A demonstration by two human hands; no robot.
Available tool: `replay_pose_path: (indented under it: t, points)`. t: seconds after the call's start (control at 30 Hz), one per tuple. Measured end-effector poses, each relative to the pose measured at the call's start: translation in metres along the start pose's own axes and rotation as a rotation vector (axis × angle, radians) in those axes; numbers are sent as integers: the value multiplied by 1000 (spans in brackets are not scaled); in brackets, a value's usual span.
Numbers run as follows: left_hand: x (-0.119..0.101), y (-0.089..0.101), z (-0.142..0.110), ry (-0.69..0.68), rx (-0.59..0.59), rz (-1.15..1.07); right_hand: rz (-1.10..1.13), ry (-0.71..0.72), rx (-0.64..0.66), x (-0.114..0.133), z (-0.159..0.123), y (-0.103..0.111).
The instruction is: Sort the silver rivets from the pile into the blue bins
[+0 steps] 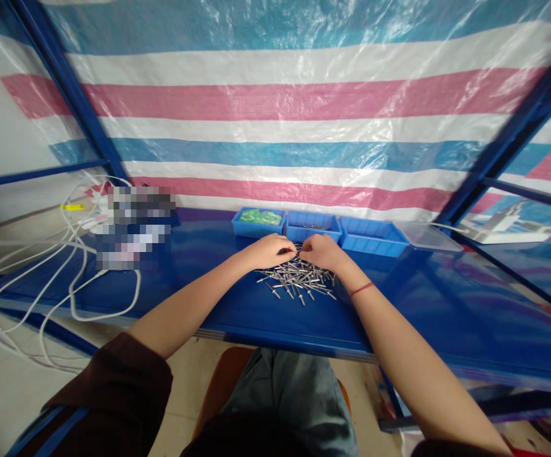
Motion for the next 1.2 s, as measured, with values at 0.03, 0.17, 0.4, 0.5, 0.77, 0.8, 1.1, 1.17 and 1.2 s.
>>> replay_pose_path:
  t: [0.03,0.17,0.4,0.5,0.77,0.8,1.1,1.17,1.2]
  points:
    - [0,0,0,-2,-2,-6,3,-4,10,0,1,-1]
    - [1,0,0,-2,-9,-28,-21,-40,28,-1,2,-4]
    - [5,-2,0,53,13,1,11,-38,17,1,0,-6]
    - [7,-3,-1,74,18,-2,25,-25,15,2,-2,-4]
    - [7,-6,0,77,53,42,2,-69,-12,-3,-1,-2]
    - [7,-7,0,79,56,45,-4,-79,-17,-4,0,-2]
    - [9,-7,0,121,72,49,68,-130,50,-6,1,-5]
    - [8,-7,-1,124,78,58,72,-137,83,-6,2,-7]
    - [8,-7,-1,126,80,61,62,-139,95,-5,3,-8]
Point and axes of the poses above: each hand's wrist, its own z-axis towards the middle knuckle, its own y-axis out of the back of the hand, x = y × z, the point moved 8 cm from there along z, towards the middle knuckle, and after that the axes turned 14 degrees about -z, right-handed, at the moved point
